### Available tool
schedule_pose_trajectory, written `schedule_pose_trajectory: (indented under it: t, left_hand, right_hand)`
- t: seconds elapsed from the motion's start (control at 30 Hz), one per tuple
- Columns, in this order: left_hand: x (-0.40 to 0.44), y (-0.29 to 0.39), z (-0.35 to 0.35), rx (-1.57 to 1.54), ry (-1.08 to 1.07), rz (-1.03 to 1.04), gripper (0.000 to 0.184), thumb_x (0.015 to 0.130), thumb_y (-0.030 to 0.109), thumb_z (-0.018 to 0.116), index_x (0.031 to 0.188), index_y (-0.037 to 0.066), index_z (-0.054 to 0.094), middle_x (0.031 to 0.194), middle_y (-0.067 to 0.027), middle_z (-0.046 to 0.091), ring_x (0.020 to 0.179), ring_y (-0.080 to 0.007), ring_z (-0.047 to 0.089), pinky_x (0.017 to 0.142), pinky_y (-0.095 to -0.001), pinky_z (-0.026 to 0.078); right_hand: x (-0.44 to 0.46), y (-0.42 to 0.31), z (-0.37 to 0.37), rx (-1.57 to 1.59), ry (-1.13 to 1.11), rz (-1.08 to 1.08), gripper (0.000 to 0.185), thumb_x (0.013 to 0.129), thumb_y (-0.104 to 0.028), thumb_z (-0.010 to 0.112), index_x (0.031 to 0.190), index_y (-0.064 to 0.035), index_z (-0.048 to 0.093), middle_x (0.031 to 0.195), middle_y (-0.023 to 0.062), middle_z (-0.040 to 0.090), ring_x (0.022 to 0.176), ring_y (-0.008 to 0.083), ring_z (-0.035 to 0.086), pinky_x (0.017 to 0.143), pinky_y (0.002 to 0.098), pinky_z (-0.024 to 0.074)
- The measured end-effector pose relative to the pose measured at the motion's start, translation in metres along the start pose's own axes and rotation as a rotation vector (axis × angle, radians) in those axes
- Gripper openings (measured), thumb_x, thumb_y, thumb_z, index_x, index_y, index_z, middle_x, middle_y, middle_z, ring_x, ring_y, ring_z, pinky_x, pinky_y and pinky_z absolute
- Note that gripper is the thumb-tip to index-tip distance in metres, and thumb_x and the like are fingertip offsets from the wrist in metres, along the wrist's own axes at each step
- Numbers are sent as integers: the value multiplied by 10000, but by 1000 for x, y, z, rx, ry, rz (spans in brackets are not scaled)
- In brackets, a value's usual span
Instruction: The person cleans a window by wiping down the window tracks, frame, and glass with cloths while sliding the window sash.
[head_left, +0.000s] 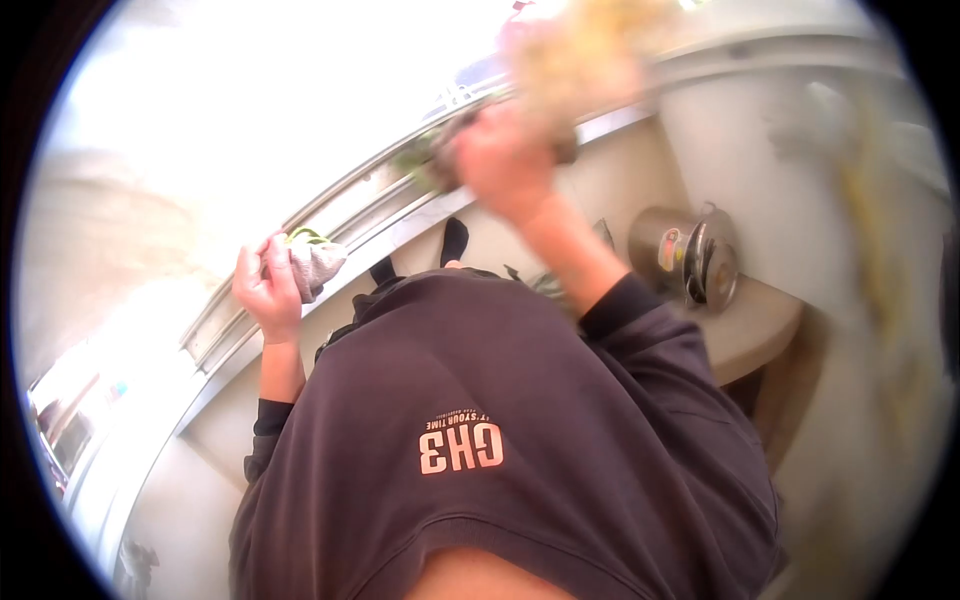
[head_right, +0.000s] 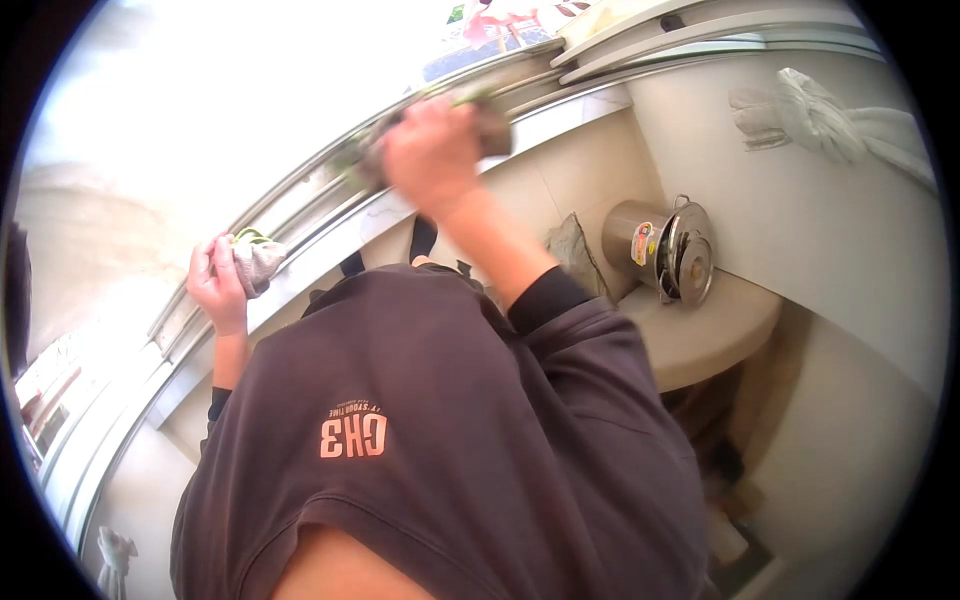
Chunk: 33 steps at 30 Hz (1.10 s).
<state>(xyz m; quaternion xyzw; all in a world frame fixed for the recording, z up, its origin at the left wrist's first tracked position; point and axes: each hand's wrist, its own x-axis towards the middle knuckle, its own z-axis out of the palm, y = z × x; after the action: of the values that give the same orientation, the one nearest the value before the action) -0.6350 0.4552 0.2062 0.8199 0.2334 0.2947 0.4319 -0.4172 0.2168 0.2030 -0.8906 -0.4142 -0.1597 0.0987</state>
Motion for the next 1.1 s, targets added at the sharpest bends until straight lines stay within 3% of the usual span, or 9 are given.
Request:
schedule_pose_trajectory:
  t: [0.1, 0.2, 0.33, 0.47, 0.57, 0.67, 0.77, 0.97, 1.1]
  left_hand:
    - [0, 3, -4, 18, -47, 69, 172, 904, 146, 659, 965, -13, 679, 855, -127, 657, 770, -233, 626, 722, -325, 488]
    - [3, 5, -10, 9, -107, 176, 203, 884, 177, 687, 977, -4, 682, 889, -130, 659, 789, -248, 628, 726, -333, 493]
    - [5, 3, -11, -74, -132, 248, 243, 849, 200, 730, 1003, 18, 682, 918, -127, 657, 818, -257, 636, 725, -333, 505]
    - [9, 5, -13, -90, -153, 262, 294, 788, 235, 793, 984, 45, 686, 950, -124, 660, 826, -259, 641, 722, -338, 519]
    - [12, 6, -11, -47, -156, 244, 294, 757, 249, 809, 967, 79, 692, 960, -102, 664, 841, -258, 640, 728, -346, 519]
    - [11, 7, -13, -33, -171, 219, 264, 756, 232, 799, 953, 89, 697, 957, -88, 666, 857, -257, 639, 739, -348, 517]
    - [11, 8, -12, -28, -169, 214, 244, 767, 223, 789, 946, 84, 699, 957, -87, 667, 856, -256, 640, 742, -348, 517]
    - [12, 11, -10, 8, -148, 202, 182, 813, 191, 745, 944, 71, 704, 931, -85, 669, 830, -262, 644, 712, -342, 511]
    - [16, 10, -13, 48, -193, 167, 133, 852, 159, 701, 951, 70, 706, 893, -85, 664, 761, -264, 634, 655, -340, 498]
  right_hand:
    - [5, -55, -13, 170, 58, -101, 128, 794, -220, 618, 702, -131, 619, 840, 51, 581, 911, 255, 565, 819, 449, 374]
    - [8, 1, -19, 127, -91, -26, 173, 805, -287, 612, 665, -188, 639, 834, 18, 585, 955, 238, 545, 778, 469, 356]
    - [13, 83, -2, -133, 154, 107, 217, 846, -298, 598, 712, -145, 671, 891, 23, 604, 968, 250, 561, 852, 477, 360]
    - [11, 1, 4, -275, -235, 112, 240, 873, -307, 589, 788, -108, 694, 953, 30, 607, 1021, 258, 560, 942, 483, 342]
    - [10, -46, -14, 16, -58, 7, 241, 901, -288, 550, 830, -111, 697, 967, 66, 629, 1017, 270, 564, 953, 468, 343]
    - [15, 35, -5, -124, -196, 116, 238, 891, -295, 560, 819, -108, 688, 958, 74, 638, 996, 274, 562, 906, 475, 379]
    - [17, 89, -2, -341, -114, 364, 229, 884, -284, 559, 796, -111, 682, 916, 67, 640, 987, 280, 556, 842, 486, 414]
    - [13, -30, -10, -138, -126, 165, 236, 880, -319, 583, 762, -140, 682, 909, 32, 643, 1006, 268, 527, 844, 492, 394]
    - [19, 0, -15, -120, -175, 167, 235, 899, -324, 570, 783, -156, 686, 938, -1, 644, 1025, 257, 522, 855, 485, 394]
